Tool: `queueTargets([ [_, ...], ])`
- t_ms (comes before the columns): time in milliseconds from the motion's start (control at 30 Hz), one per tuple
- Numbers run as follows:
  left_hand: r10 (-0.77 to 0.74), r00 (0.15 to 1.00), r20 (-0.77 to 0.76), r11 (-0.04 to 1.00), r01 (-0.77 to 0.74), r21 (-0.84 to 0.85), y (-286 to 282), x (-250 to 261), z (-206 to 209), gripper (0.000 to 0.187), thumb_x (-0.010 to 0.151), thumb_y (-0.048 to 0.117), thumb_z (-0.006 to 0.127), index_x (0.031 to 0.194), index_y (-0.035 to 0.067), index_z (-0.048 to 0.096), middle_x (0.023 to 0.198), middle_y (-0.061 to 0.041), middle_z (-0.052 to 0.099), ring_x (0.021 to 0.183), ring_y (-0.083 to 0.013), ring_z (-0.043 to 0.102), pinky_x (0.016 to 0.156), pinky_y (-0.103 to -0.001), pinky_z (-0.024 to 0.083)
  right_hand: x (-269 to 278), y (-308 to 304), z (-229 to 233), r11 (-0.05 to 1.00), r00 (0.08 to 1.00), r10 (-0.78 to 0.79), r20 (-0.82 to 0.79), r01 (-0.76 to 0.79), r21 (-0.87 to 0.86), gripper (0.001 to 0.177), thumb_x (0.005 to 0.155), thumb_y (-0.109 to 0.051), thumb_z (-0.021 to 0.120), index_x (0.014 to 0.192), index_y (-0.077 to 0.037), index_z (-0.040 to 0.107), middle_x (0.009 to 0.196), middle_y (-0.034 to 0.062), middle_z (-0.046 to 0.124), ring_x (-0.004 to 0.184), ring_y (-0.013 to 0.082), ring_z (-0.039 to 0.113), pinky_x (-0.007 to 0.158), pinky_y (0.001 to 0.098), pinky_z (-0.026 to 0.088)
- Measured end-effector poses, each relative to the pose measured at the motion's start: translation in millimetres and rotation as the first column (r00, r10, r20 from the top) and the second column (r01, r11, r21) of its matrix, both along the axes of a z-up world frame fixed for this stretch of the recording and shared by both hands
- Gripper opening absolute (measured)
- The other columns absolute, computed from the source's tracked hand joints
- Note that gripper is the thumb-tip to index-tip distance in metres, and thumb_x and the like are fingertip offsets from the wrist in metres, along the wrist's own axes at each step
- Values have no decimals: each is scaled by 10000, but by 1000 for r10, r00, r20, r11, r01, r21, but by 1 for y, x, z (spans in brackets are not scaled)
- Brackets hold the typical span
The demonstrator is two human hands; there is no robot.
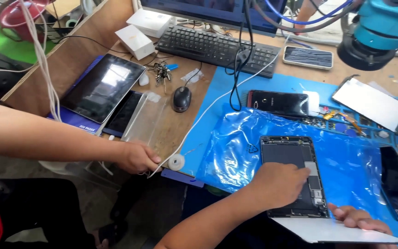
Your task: Testing and inspecting a tablet by connecting a charging cable and using a computer at a repair station.
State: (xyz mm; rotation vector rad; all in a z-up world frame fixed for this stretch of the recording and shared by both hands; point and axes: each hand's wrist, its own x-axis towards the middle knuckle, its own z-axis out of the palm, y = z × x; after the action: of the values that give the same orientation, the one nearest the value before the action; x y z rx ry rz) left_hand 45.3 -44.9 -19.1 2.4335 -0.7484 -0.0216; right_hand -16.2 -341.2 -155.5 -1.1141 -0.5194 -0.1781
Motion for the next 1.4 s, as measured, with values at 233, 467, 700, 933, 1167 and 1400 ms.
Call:
queueTargets([
  [233, 81, 973, -218, 994, -95, -59, 25, -6, 21, 604, 1021, 348, 342, 1551, 57, 349, 853, -123, 694, 717, -405, 664, 507, -526, 454, -12, 27, 50, 997, 996, 52, -73, -49, 52, 318, 1184, -304, 489, 1317, -81, 672, 1266, 142, 687, 1286, 367, 610, 1254, 654, 388],
  [467, 367, 930, 17, 871, -337, -358, 69, -14, -14, 346, 1016, 211, 524, 1269, 45, 690, 1058, -98, 757, 959, -280, 723, 739, -421, 566, 12, -14, -3, 981, 982, 189, 3, -189, 33, 318, 1176, -294, 528, 1392, -94, 648, 1334, 159, 673, 1322, 426, 600, 1213, 706, 432],
  [700, 269, 962, 53, 937, -249, -244, 60, -5, -38, 318, 1002, 238, 513, 1213, 129, 725, 981, -66, 718, 867, -308, 694, 626, -477, 528, 30, -34, -26, 955, 954, 292, 66, -294, 37, 340, 1180, -309, 562, 1395, -62, 657, 1356, 202, 667, 1320, 474, 594, 1185, 738, 417],
  [933, -99, 984, 145, 995, 98, 18, 9, 9, -12, 352, 994, 164, 501, 1284, 137, 699, 894, -115, 610, 808, -351, 571, 510, -474, 447, 2, 9, 16, 994, 998, 66, -1, -65, 92, 293, 1178, -305, 543, 1294, -80, 691, 1250, 140, 692, 1263, 375, 616, 1210, 631, 437],
  [1167, -157, 987, 42, 977, 149, 153, -2, 16, 3, 361, 977, 136, 516, 1294, 96, 684, 995, -155, 648, 914, -332, 572, 556, -444, 486, 38, -48, -43, 902, 904, 406, 132, -420, 103, 391, 1092, -131, 640, 1463, -15, 592, 1401, 243, 614, 1378, 487, 498, 1205, 769, 247],
  [1400, -131, 977, 170, 990, 120, 72, -6, 17, -14, 275, 962, 119, 531, 1127, 55, 741, 895, -147, 617, 815, -338, 553, 517, -451, 437, 39, -54, -45, 876, 878, 467, 104, -475, 80, 390, 1098, -137, 654, 1469, -26, 601, 1386, 240, 611, 1344, 493, 505, 1183, 783, 233],
])
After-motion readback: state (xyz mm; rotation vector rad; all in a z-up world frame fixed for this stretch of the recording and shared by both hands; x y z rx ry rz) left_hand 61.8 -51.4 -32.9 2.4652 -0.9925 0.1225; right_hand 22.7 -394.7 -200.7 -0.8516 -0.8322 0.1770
